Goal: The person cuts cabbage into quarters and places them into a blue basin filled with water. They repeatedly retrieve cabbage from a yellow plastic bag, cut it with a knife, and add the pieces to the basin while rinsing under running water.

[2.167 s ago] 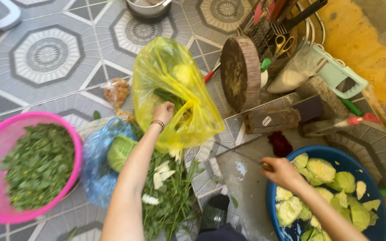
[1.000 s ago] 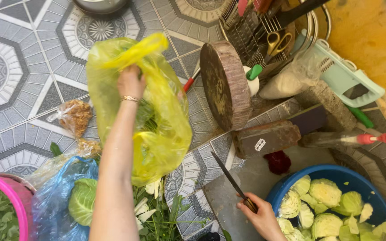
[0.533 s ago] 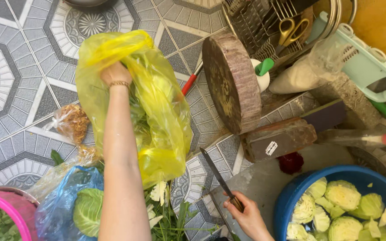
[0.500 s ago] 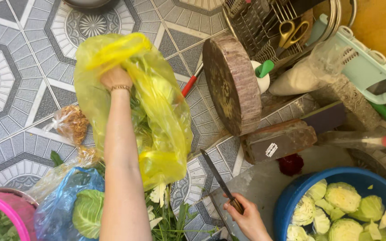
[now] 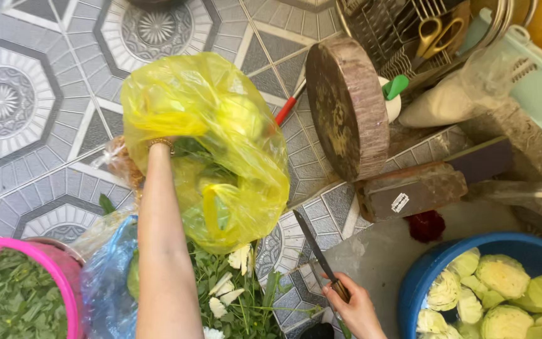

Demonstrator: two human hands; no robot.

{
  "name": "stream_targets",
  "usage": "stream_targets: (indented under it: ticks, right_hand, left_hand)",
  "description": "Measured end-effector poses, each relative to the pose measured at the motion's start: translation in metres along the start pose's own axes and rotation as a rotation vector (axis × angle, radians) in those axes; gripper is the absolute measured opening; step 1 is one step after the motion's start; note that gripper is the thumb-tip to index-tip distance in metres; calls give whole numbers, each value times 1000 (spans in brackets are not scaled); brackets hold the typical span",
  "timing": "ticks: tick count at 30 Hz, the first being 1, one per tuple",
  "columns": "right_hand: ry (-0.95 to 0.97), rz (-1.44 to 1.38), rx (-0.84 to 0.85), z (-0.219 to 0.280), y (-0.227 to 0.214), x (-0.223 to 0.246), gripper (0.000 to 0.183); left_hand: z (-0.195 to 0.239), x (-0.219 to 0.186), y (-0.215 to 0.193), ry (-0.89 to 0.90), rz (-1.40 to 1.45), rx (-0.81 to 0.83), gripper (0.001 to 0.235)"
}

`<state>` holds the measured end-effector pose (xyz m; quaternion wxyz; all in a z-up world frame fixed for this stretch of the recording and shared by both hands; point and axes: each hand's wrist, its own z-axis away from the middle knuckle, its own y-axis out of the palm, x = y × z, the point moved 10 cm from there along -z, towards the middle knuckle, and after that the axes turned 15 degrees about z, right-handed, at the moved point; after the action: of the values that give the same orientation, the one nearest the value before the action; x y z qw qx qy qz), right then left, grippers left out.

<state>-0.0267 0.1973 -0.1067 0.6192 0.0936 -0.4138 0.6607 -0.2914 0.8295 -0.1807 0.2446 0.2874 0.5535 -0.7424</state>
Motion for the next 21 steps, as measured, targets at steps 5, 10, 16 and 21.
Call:
stream_targets:
  ticks: [5,10,16,21]
  right_hand:
    - [64,-101,25,10,11,9,31]
    - [-25,-180,69,27,21,10,32]
    - [-47,-151,88,48,31,16,31]
    - [-91,-114,39,63,10,15,32]
  left_hand:
    - [45,18,-34,53,110,-210,75]
    - [95,70,-65,-3,539,-439,80]
    - [133,77,40,-361,1227,28,87]
    - [197,50,41,-373,1543,9,92]
